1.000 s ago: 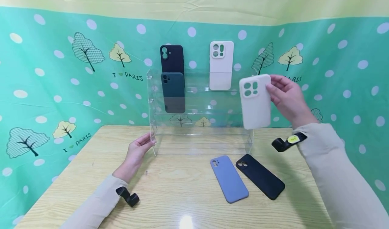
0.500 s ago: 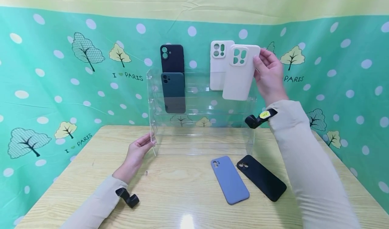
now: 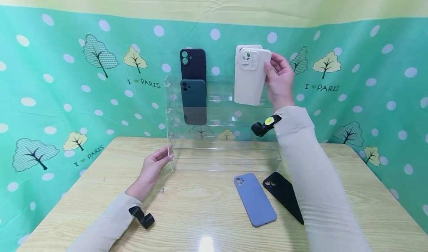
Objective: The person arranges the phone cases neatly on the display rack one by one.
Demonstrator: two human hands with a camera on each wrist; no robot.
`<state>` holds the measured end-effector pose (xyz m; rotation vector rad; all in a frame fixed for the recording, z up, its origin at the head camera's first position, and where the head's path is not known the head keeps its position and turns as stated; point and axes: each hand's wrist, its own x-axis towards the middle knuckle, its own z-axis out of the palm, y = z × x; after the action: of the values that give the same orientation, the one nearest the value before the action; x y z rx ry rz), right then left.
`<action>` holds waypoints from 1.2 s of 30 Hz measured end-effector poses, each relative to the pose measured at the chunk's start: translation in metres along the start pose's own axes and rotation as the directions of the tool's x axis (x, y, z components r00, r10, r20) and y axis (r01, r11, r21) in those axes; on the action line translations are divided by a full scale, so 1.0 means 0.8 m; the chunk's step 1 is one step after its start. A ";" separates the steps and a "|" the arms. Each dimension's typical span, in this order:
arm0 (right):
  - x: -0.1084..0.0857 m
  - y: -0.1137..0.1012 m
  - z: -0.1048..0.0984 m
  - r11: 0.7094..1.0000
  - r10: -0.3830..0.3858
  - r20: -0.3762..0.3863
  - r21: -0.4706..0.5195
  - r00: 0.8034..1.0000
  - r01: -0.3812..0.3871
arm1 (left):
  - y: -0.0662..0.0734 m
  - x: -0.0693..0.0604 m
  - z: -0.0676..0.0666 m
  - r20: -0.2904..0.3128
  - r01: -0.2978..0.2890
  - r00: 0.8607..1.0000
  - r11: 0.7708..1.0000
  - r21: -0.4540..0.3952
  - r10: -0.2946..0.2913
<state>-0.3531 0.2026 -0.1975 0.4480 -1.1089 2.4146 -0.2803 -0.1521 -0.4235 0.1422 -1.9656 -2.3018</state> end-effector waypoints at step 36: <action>-0.044 0.035 -0.039 0.747 0.064 -0.284 -0.622 0.957 -0.235 | 0.001 -0.001 0.002 -0.016 0.015 1.000 0.999 0.034 -0.014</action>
<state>-0.3413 0.2016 -0.2509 -0.1820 -1.8069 1.9385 -0.2793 -0.1506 -0.4225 0.1782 -2.0036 -2.2693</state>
